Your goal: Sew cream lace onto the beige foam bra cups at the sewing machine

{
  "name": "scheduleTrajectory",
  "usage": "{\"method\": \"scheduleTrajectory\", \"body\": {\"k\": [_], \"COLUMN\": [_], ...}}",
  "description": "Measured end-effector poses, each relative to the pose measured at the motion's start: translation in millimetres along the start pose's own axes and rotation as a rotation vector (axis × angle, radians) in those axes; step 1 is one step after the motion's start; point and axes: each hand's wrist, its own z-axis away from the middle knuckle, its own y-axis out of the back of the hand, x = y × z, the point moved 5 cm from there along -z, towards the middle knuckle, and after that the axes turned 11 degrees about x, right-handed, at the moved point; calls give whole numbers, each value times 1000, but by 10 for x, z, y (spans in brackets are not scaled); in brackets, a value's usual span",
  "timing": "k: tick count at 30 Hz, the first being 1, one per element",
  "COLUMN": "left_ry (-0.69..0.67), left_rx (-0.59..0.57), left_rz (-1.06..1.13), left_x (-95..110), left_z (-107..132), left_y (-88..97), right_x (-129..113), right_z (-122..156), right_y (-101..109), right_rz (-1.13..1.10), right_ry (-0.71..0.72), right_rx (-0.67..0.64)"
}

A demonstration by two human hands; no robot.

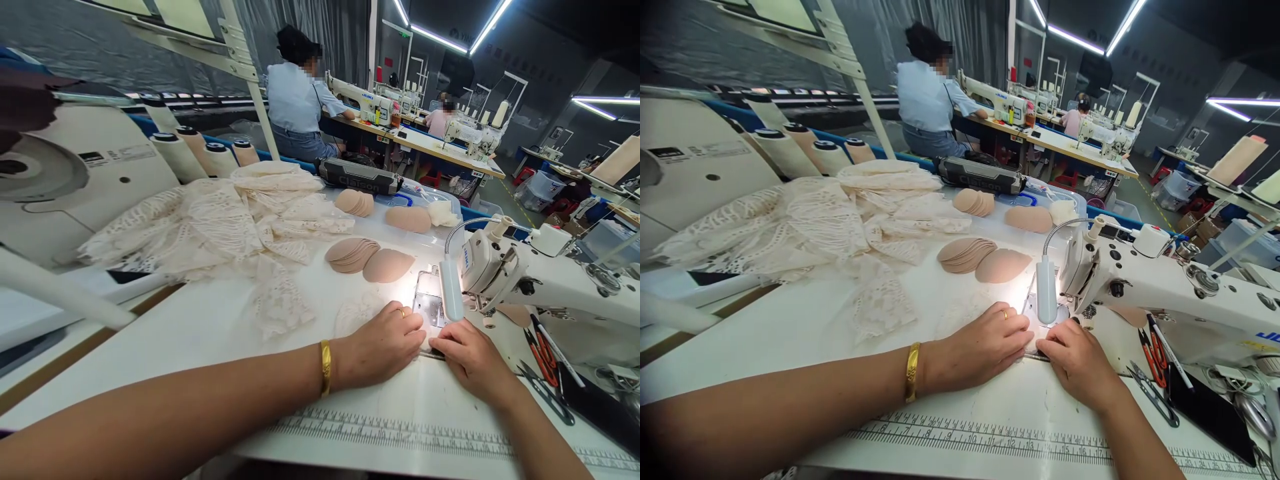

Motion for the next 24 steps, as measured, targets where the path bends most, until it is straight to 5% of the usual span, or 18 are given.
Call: {"method": "scheduleTrajectory", "body": {"k": [8,24], "left_ry": [-13,-183], "left_rx": [63,32], "left_rz": [67,224], "left_x": [-72,-456], "left_z": [5,-345], "left_y": [-39,-275], "right_x": [13,182], "right_z": [-24,24], "right_y": [-31,-70], "right_rz": [45,245], "right_ry": [-39,-136], "right_rx": [53,119]}}
